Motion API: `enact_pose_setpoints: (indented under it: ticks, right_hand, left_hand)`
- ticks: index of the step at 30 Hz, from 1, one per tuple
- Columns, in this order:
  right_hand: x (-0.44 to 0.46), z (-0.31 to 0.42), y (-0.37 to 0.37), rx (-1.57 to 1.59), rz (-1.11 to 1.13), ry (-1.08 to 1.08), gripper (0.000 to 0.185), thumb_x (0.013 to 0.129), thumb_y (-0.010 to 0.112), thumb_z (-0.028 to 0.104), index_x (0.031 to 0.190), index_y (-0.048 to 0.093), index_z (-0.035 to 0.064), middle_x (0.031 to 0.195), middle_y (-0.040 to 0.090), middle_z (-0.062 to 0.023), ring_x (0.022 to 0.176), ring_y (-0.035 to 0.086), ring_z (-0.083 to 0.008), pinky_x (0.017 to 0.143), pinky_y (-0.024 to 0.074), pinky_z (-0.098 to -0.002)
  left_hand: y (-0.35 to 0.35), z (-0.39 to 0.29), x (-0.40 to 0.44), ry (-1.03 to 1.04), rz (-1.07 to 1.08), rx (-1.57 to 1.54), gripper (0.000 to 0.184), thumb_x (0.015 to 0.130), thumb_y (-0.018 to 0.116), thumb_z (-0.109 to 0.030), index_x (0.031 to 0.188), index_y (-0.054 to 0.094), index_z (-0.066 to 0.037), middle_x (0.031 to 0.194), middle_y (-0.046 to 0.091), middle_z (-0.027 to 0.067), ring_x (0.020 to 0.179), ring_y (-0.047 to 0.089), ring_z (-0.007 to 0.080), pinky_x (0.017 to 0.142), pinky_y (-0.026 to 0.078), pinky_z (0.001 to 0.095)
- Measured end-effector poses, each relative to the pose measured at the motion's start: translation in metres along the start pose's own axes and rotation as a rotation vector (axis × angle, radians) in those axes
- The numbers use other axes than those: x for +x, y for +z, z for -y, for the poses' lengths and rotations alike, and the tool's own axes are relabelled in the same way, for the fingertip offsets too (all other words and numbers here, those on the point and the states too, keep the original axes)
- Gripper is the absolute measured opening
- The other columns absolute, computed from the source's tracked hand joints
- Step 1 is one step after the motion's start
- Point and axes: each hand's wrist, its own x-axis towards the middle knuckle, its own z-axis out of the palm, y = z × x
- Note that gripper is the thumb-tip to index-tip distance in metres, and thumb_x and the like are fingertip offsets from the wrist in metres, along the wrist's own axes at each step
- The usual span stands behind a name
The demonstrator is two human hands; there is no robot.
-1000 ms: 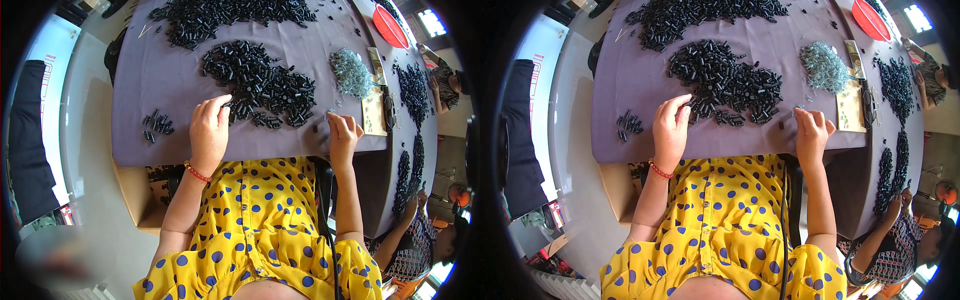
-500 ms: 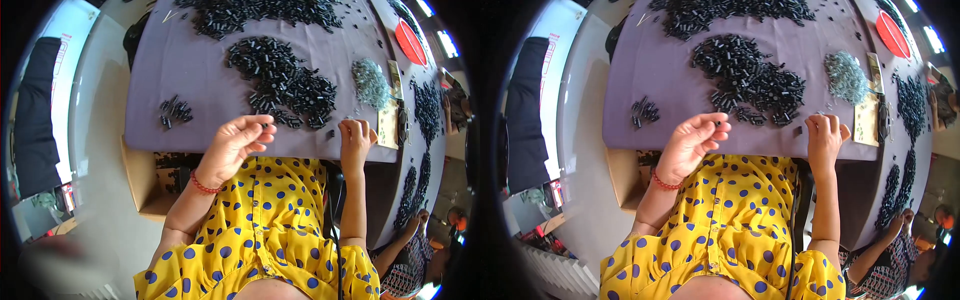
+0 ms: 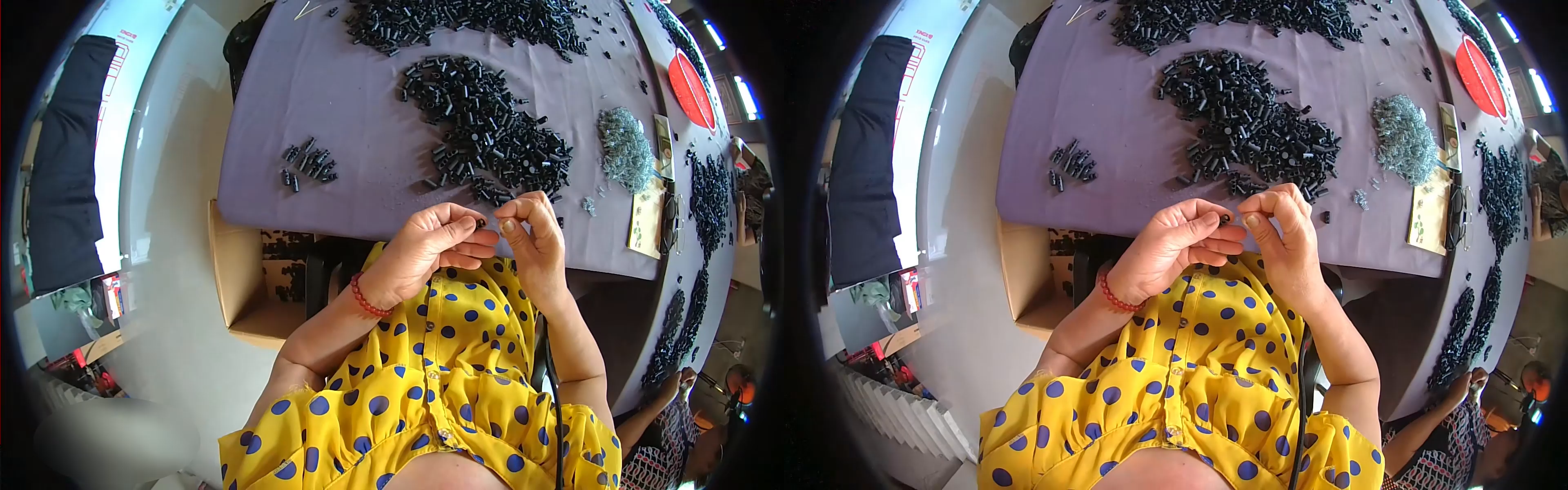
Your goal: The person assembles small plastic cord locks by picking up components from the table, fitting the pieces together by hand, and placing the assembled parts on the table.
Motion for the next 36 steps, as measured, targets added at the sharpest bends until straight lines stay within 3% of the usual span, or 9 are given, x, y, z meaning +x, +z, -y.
enact_pose_setpoints:
  ticks: [14,33,36]
  right_hand:
    - [-0.002,-0.004,0.000,-0.180,0.025,-0.068,0.010,0.088,0.073,0.004,0.097,0.073,0.0092,0.089,0.064,-0.0003,0.090,0.059,-0.0204,0.090,0.0404,-0.0352]
    - [-0.005,0.001,-0.006,-0.247,0.044,-0.135,0.016,0.084,0.077,0.003,0.099,0.077,0.0099,0.086,0.063,0.0004,0.086,0.060,-0.0169,0.092,0.0389,-0.0335]
    - [-0.003,-0.005,-0.010,-0.139,0.042,-0.041,0.017,0.083,0.077,0.002,0.099,0.076,0.0095,0.086,0.064,-0.0003,0.085,0.061,-0.0168,0.091,0.0391,-0.0335]
  left_hand:
    - [0.005,0.007,0.000,0.065,-0.041,0.251,0.024,0.110,0.053,-0.022,0.119,0.058,0.000,0.118,0.070,0.0118,0.110,0.072,0.0210,0.088,0.060,0.0297]
    - [-0.002,0.012,0.004,0.001,-0.033,0.117,0.022,0.108,0.056,-0.021,0.119,0.059,-0.002,0.117,0.070,0.0120,0.109,0.072,0.0217,0.087,0.061,0.0307]
    - [0.000,0.009,0.002,-0.026,-0.048,0.128,0.021,0.108,0.058,-0.019,0.118,0.060,-0.001,0.115,0.072,0.0131,0.108,0.073,0.0216,0.086,0.061,0.0307]
